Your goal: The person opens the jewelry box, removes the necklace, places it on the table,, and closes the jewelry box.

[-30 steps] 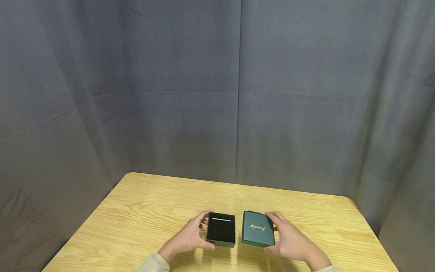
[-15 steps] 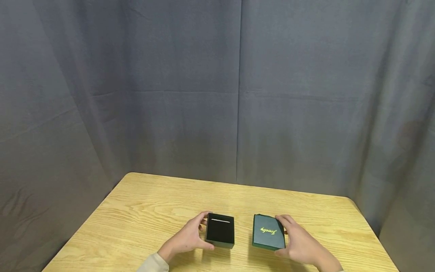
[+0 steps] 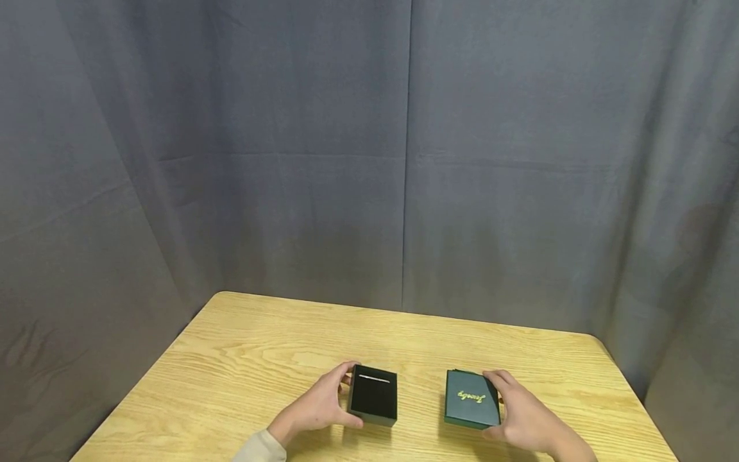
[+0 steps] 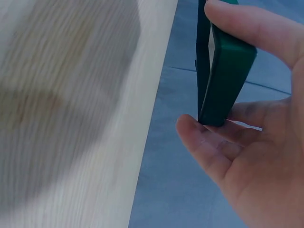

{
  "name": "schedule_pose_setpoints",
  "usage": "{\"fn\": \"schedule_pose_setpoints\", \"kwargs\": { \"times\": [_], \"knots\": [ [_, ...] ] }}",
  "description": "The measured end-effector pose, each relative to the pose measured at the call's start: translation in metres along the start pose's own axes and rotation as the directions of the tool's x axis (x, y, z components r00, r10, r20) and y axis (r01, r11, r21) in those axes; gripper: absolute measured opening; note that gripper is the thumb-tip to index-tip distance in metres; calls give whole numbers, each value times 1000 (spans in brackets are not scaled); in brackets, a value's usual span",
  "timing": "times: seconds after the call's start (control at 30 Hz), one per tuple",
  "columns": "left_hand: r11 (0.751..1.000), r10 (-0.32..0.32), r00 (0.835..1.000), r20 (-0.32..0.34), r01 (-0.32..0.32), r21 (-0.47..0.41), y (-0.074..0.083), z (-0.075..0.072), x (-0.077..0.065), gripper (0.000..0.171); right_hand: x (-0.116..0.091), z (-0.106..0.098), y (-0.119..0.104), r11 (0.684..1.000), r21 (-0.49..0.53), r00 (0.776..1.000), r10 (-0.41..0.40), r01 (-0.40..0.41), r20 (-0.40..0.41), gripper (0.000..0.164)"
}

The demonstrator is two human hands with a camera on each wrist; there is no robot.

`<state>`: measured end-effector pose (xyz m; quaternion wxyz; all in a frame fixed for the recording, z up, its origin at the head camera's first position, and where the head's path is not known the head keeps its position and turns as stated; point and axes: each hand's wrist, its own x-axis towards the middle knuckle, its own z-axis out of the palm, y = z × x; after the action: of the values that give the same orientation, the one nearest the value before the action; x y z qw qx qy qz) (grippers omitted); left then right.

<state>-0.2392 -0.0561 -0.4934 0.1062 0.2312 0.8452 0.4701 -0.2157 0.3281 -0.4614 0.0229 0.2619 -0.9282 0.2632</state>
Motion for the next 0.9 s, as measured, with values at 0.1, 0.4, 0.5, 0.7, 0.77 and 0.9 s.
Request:
{"fn": "schedule_pose_setpoints", "kwargs": {
  "times": [0.1, 0.4, 0.5, 0.7, 0.77, 0.9],
  "knots": [
    [1000, 4, 1000, 5, -4, 27, -1, 0, 0, 102, -1, 0, 3, 1000, -6, 1000, 10, -10, 14, 88],
    [999, -20, 1000, 14, 19, 48, -2, 1, 0, 103, -6, 0, 15, 999, -27, 998, 41, -40, 43, 89],
    [998, -32, 999, 18, 31, 52, -3, 1, 0, 103, -8, 0, 18, 999, -34, 998, 44, -42, 49, 90],
    [996, -46, 999, 21, 44, 74, -3, 2, 1, 104, -10, -1, 25, 998, -21, 995, 63, -62, 80, 90],
    [996, -53, 998, 21, 51, 75, -3, 3, 1, 104, -10, 0, 27, 997, 3, 991, 82, -83, 106, 90],
    [995, -62, 998, 24, 59, 81, -3, 2, 0, 105, -11, 1, 30, 992, 33, 982, 117, -124, 148, 91]
  ]
}}
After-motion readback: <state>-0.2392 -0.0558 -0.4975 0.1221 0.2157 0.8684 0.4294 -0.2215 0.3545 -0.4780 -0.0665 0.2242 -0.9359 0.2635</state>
